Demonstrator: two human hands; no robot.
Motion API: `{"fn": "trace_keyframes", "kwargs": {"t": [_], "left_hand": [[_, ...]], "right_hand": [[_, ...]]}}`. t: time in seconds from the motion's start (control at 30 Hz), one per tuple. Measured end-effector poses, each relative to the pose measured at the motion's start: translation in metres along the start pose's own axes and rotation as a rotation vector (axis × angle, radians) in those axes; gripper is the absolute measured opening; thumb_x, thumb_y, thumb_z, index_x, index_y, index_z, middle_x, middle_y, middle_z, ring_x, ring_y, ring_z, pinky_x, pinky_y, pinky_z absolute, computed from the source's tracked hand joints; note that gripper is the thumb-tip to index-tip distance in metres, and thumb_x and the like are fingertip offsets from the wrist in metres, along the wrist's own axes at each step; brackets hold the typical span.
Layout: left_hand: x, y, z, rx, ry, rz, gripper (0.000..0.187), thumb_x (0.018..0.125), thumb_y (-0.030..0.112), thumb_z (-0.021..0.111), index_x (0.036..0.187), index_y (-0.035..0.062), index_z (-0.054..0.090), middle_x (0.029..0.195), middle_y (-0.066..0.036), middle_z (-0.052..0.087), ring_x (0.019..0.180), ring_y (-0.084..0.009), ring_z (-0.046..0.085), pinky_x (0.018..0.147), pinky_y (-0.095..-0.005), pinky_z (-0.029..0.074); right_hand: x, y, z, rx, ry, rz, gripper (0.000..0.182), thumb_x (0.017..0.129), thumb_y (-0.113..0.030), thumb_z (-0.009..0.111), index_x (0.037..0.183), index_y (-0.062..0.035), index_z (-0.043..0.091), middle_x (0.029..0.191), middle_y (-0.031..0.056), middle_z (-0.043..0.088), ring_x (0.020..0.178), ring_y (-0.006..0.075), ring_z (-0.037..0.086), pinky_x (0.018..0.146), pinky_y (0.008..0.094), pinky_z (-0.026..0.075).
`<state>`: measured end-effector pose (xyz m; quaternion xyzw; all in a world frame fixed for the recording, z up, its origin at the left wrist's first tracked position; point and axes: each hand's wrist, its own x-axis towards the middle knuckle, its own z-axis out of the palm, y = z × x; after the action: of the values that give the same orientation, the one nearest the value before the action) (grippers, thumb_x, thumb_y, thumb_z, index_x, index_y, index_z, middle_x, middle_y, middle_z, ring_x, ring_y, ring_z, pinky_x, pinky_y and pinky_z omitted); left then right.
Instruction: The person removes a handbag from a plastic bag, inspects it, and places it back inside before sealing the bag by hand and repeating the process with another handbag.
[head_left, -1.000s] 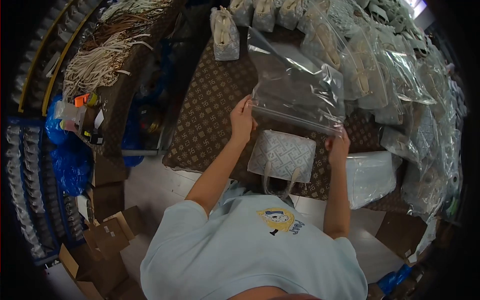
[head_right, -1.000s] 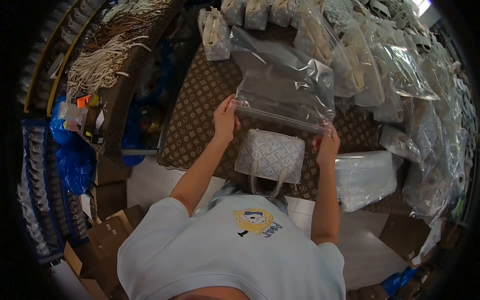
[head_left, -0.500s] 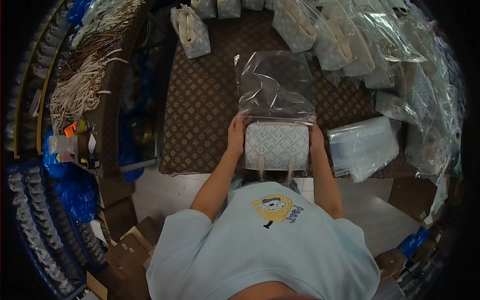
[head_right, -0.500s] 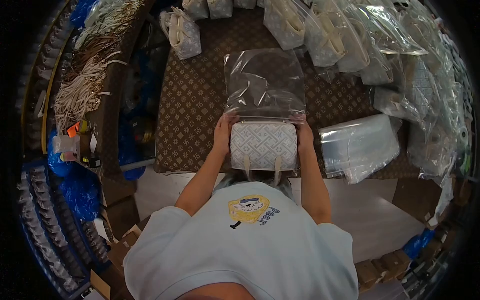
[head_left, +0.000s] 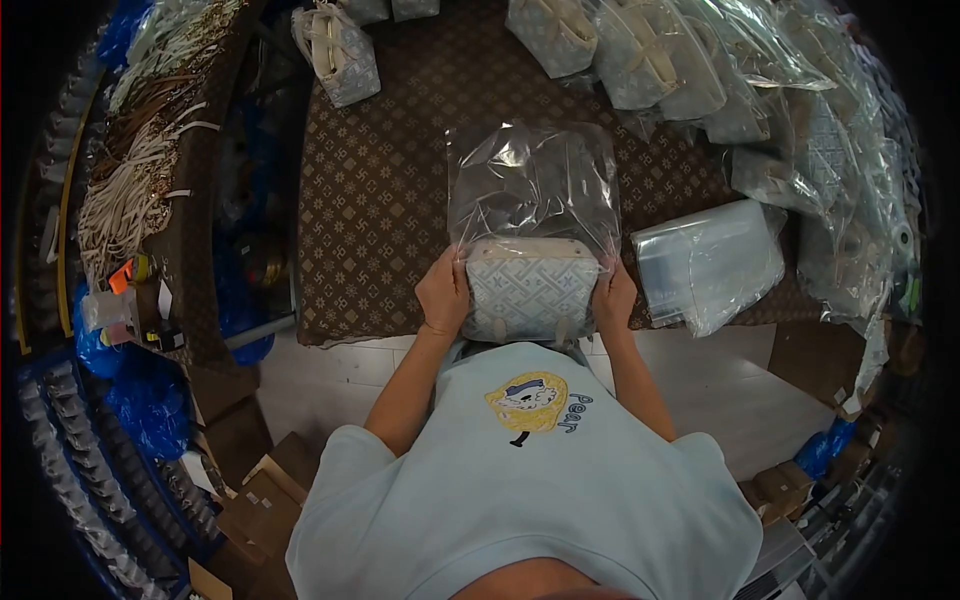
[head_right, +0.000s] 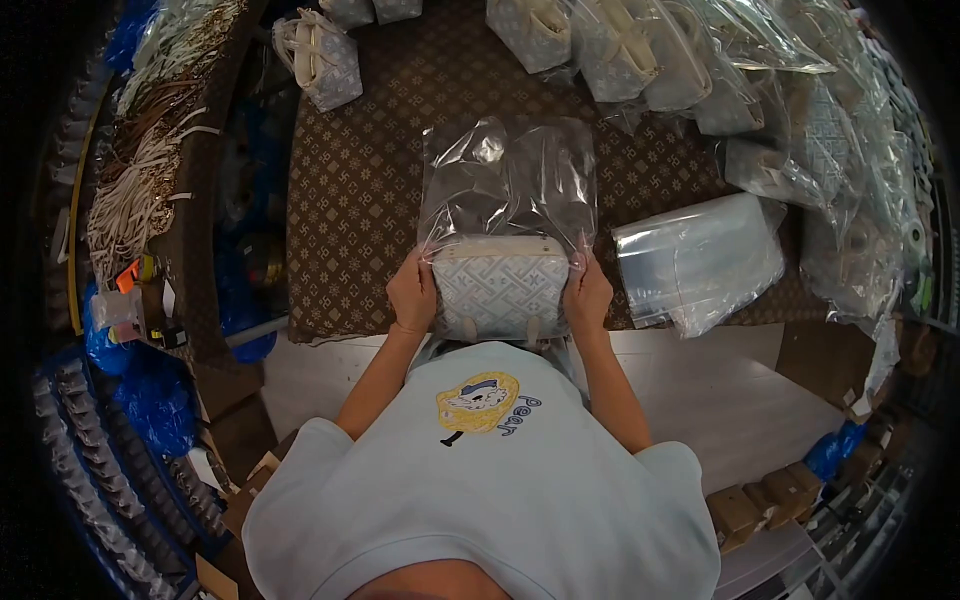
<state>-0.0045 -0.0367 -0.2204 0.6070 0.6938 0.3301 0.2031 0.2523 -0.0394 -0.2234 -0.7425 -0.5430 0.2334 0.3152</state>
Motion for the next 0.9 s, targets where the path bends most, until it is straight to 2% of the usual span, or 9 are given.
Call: {"fn": "trace_keyframes", "kwargs": {"t": [0.2, 0.27, 0.37, 0.43, 0.57, 0.63, 0.73, 0.87, 0.9], "left_hand": [[-0.038, -0.03, 0.003, -0.055, -0.089, -0.005, 0.025, 0.089, 0.007, 0.05, 0.113, 0.0044, 0.058, 0.098, -0.019, 0.065, 0.087, -0.0347, 0.063, 0.075, -0.0372, 0.05], [-0.039, -0.031, 0.007, -0.064, -0.129, -0.035, 0.025, 0.09, 0.007, 0.049, 0.113, 0.0032, 0.057, 0.1, -0.019, 0.064, 0.089, -0.0344, 0.063, 0.076, -0.0362, 0.05], [-0.019, -0.028, 0.018, -0.284, -0.028, -0.166, 0.026, 0.092, 0.01, 0.05, 0.115, 0.0019, 0.056, 0.1, -0.017, 0.066, 0.086, -0.0291, 0.065, 0.077, -0.0335, 0.049], [-0.005, -0.027, 0.013, -0.412, -0.091, -0.239, 0.026, 0.093, 0.013, 0.05, 0.115, 0.0002, 0.055, 0.093, -0.012, 0.067, 0.081, -0.019, 0.063, 0.075, -0.0283, 0.047], [0.041, 0.017, -0.05, -0.552, -0.306, -0.338, 0.026, 0.089, 0.008, 0.05, 0.114, -0.0005, 0.054, 0.079, -0.006, 0.063, 0.068, -0.0095, 0.053, 0.065, -0.0242, 0.044], [0.047, 0.043, -0.086, -0.472, -0.36, -0.313, 0.029, 0.085, 0.002, 0.048, 0.114, -0.0006, 0.052, 0.067, -0.001, 0.056, 0.06, -0.0062, 0.046, 0.056, -0.0238, 0.039], [0.031, 0.095, -0.138, -0.443, -0.299, -0.262, 0.03, 0.084, 0.0, 0.045, 0.112, -0.0014, 0.053, 0.061, 0.0, 0.053, 0.057, -0.0046, 0.045, 0.054, -0.0221, 0.037], [0.035, 0.102, -0.155, -0.42, -0.209, -0.259, 0.031, 0.082, -0.001, 0.045, 0.111, -0.0012, 0.054, 0.058, 0.001, 0.051, 0.054, -0.0035, 0.043, 0.052, -0.0205, 0.034], [0.033, 0.104, -0.154, -0.381, -0.143, -0.146, 0.03, 0.082, -0.001, 0.045, 0.111, -0.0013, 0.055, 0.058, 0.001, 0.051, 0.054, -0.0032, 0.042, 0.051, -0.0202, 0.034]], "right_hand": [[-0.032, 0.04, 0.01, 0.218, -0.03, -0.113, 0.036, 0.099, -0.026, 0.04, 0.113, 0.0011, 0.059, 0.094, 0.0178, 0.066, 0.085, 0.0248, 0.063, 0.077, 0.0326, 0.047], [-0.035, 0.052, 0.011, 0.396, -0.172, 0.038, 0.036, 0.099, -0.027, 0.042, 0.11, 0.0017, 0.061, 0.091, 0.0091, 0.065, 0.081, 0.0139, 0.058, 0.074, 0.029, 0.046], [-0.019, 0.042, 0.005, 0.507, -0.24, 0.175, 0.037, 0.098, -0.03, 0.045, 0.103, 0.0025, 0.062, 0.084, 0.0071, 0.064, 0.077, 0.0105, 0.054, 0.071, 0.0275, 0.046], [0.011, 0.031, -0.014, 0.403, -0.413, 0.317, 0.037, 0.098, -0.029, 0.046, 0.099, 0.0034, 0.063, 0.078, 0.0016, 0.061, 0.073, 0.0082, 0.051, 0.069, 0.0261, 0.045], [0.061, -0.056, -0.095, 0.616, -0.543, 0.356, 0.035, 0.095, -0.027, 0.048, 0.091, 0.0034, 0.065, 0.072, 0.0043, 0.063, 0.066, 0.0065, 0.055, 0.059, 0.0229, 0.045], [0.075, -0.074, -0.122, 0.298, -0.779, 0.348, 0.036, 0.095, -0.026, 0.047, 0.085, 0.0034, 0.064, 0.067, 0.005, 0.062, 0.056, 0.0066, 0.054, 0.05, 0.0221, 0.042], [0.06, -0.092, -0.135, 0.354, -0.53, 0.224, 0.035, 0.093, -0.025, 0.049, 0.076, 0.0027, 0.064, 0.06, 0.0039, 0.06, 0.05, 0.0074, 0.051, 0.046, 0.0228, 0.039], [0.047, -0.107, -0.143, 0.281, -0.435, 0.039, 0.035, 0.091, -0.023, 0.051, 0.07, 0.002, 0.064, 0.054, 0.005, 0.057, 0.049, 0.0081, 0.051, 0.046, 0.0259, 0.039], [0.044, -0.125, -0.149, 0.145, -0.377, -0.011, 0.035, 0.09, -0.023, 0.051, 0.069, 0.0014, 0.064, 0.052, 0.0072, 0.055, 0.049, 0.0118, 0.052, 0.047, 0.0288, 0.039]]}}
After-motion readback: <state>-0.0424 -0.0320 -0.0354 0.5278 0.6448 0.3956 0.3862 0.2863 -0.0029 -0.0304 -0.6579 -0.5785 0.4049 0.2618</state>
